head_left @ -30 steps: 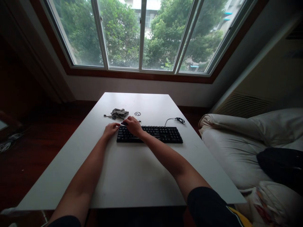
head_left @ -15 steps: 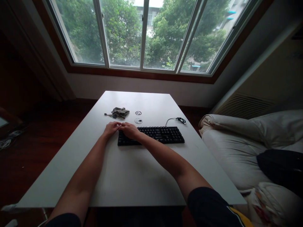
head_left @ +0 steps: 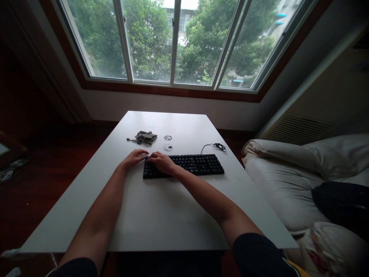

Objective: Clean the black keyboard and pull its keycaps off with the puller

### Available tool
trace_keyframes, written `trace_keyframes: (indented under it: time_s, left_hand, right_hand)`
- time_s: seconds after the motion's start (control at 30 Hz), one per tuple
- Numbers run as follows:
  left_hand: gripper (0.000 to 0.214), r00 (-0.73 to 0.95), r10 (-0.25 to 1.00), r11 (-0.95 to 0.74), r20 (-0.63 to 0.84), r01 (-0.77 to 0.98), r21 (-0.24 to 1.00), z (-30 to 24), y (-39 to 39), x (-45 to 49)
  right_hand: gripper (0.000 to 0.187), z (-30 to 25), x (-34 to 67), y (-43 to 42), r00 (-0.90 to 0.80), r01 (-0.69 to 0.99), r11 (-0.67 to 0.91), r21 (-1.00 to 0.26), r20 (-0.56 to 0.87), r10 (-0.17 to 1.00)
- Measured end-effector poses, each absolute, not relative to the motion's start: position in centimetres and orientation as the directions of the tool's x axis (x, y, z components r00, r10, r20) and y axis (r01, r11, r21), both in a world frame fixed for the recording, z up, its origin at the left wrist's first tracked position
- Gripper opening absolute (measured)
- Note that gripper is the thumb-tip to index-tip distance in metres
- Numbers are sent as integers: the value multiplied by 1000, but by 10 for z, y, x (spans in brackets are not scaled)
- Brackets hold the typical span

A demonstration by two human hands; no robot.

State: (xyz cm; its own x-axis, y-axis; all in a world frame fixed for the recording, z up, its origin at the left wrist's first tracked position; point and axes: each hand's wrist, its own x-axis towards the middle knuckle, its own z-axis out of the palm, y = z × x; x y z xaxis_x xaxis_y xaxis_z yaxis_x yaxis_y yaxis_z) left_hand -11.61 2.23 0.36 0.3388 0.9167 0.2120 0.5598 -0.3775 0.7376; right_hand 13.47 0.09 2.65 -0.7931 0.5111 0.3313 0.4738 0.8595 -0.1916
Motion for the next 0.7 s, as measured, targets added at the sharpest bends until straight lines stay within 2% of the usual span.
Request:
trace_keyframes:
  time_s: [0.1, 0.23, 0.5, 0.7]
  left_hand:
    - [40, 402, 899, -384, 176, 527, 758, 12, 16, -115]
    - [43, 404, 901, -374, 158, 540, 754, 17, 8, -110]
    - [40, 362, 909, -389, 207, 556, 734, 8, 20, -107]
    - [38, 300, 934, -336, 193, 559, 758, 5, 19, -105]
  right_hand:
    - [35, 29, 137, 0, -793, 494, 855, -158, 322, 518]
    - [35, 33, 137, 0, -788, 529, 843, -99, 312, 532]
    - [35, 37, 140, 7, -764, 567, 814, -125, 290, 576]
    - [34, 37, 164, 9, -735, 577, 797, -179, 312, 602]
